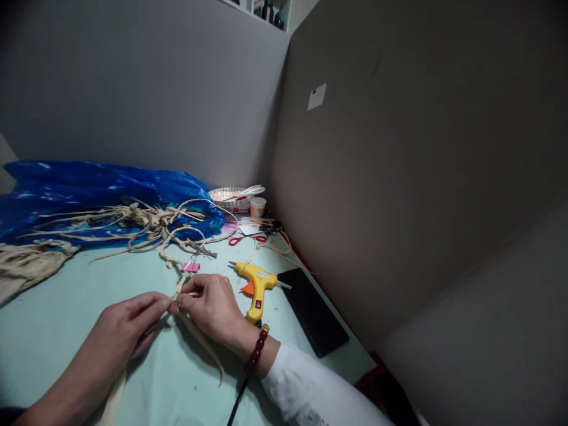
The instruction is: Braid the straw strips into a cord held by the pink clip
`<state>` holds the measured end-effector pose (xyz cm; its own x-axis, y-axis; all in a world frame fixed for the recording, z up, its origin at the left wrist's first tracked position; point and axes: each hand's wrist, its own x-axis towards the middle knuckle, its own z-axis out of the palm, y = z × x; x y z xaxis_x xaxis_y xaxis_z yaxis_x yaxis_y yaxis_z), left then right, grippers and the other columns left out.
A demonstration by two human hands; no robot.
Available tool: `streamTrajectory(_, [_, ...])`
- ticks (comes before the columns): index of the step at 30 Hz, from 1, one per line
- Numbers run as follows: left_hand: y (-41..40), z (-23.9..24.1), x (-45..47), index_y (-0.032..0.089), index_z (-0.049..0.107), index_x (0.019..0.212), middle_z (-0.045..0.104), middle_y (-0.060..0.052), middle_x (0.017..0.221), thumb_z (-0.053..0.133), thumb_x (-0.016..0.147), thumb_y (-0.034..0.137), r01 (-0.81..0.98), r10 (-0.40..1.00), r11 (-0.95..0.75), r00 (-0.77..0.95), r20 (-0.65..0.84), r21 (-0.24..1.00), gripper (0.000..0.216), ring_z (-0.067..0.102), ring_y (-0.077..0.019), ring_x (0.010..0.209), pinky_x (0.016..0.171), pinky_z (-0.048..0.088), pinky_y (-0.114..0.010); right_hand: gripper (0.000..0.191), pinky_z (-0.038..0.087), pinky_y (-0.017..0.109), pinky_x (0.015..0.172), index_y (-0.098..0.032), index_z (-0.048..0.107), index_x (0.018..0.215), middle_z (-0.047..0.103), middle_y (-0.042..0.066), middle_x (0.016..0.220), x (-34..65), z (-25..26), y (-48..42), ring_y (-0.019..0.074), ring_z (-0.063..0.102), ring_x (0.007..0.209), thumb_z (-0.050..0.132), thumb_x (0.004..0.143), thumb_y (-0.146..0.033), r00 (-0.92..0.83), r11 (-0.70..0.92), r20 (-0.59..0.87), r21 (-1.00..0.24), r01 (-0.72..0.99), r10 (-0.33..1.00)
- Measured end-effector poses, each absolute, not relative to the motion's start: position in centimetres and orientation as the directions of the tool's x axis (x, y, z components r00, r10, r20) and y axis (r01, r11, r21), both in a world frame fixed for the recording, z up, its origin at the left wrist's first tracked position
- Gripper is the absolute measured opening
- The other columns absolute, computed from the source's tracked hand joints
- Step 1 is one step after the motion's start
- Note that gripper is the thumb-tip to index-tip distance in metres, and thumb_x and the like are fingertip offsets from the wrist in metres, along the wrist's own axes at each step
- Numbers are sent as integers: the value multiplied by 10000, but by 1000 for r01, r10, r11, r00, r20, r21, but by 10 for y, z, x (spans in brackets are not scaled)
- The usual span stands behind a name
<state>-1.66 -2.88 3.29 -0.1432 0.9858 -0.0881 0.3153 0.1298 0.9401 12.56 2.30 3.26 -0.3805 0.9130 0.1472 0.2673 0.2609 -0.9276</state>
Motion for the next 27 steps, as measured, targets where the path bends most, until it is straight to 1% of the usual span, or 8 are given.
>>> streamTrajectory(3, [-34, 35, -9, 220, 553, 629, 499, 36, 509, 502, 786, 472, 510, 996, 19, -87, 30, 860, 301, 447, -150, 504, 511, 312, -249, 74, 384, 193, 577, -135, 699, 703, 648, 5, 662, 126, 33, 23, 112, 543, 635, 628, 718, -148, -372, 244, 137, -934, 261, 918])
streamTrajectory(6, [-40, 37, 0, 243, 508, 582, 559, 4, 487, 402, 836, 405, 663, 999, -39, 2, 50, 747, 319, 504, -180, 480, 547, 339, -286, 81, 409, 204, 607, -134, 720, 715, 669, 15, 683, 126, 31, 23, 123, 562, 655, 640, 713, -147, -363, 203, 108, -950, 236, 925])
streamTrajectory(8, [-42, 37, 2, 246, 511, 602, 643, -42, 577, 349, 863, 367, 737, 998, -69, 47, 50, 672, 330, 570, -205, 536, 578, 360, -303, 86, 413, 211, 607, -131, 728, 714, 673, 19, 681, 126, 30, 24, 126, 561, 648, 645, 706, -150, -363, 166, 81, -964, 210, 928])
streamTrajectory(12, [-42, 35, -1, 214, 626, 878, 739, -123, 804, 264, 924, 270, 888, 993, -103, 120, -11, 449, 369, 683, -265, 738, 667, 406, -335, 81, 372, 211, 524, -118, 715, 686, 608, -5, 579, 126, 32, 23, 99, 490, 537, 644, 688, -157, -397, 33, -5, -995, 89, 918])
streamTrajectory(15, [-43, 39, -2, 154, 600, 1145, 747, -169, 928, 223, 920, 151, 959, 982, -113, 147, -119, 260, 439, 705, -306, 853, 718, 429, -375, 92, 336, 214, 501, -109, 710, 687, 572, -17, 542, 126, 35, 21, 84, 447, 498, 649, 688, -178, -441, -41, -44, -999, 16, 897])
streamTrajectory(19, [-46, 45, 3, 97, 566, 1219, 737, -191, 978, 192, 860, 19, 984, 970, -137, 157, -187, 114, 525, 701, -337, 900, 733, 442, -421, 104, 344, 214, 541, -110, 707, 686, 590, -17, 580, 124, 36, 19, 77, 451, 530, 687, 674, -211, -448, -59, -43, -998, -21, 893])
streamTrajectory(22, [-49, 48, 5, 99, 596, 1176, 737, -192, 972, 198, 849, 7, 984, 972, -153, 166, -166, 89, 524, 700, -342, 898, 721, 435, -421, 102, 387, 229, 601, -115, 698, 672, 621, -2, 621, 123, 35, 19, 100, 514, 585, 699, 655, -215, -447, -62, -40, -998, -34, 894])
streamTrajectory(27, [-37, 52, -11, 209, 668, 773, 730, -113, 841, 341, 923, 417, 955, 993, -104, 114, -22, 279, 415, 673, -328, 825, 687, 394, -390, 75, 351, 218, 547, -113, 667, 635, 607, -4, 593, 124, 37, 17, 88, 480, 546, 661, 657, -185, -403, -73, -53, -997, -35, 914])
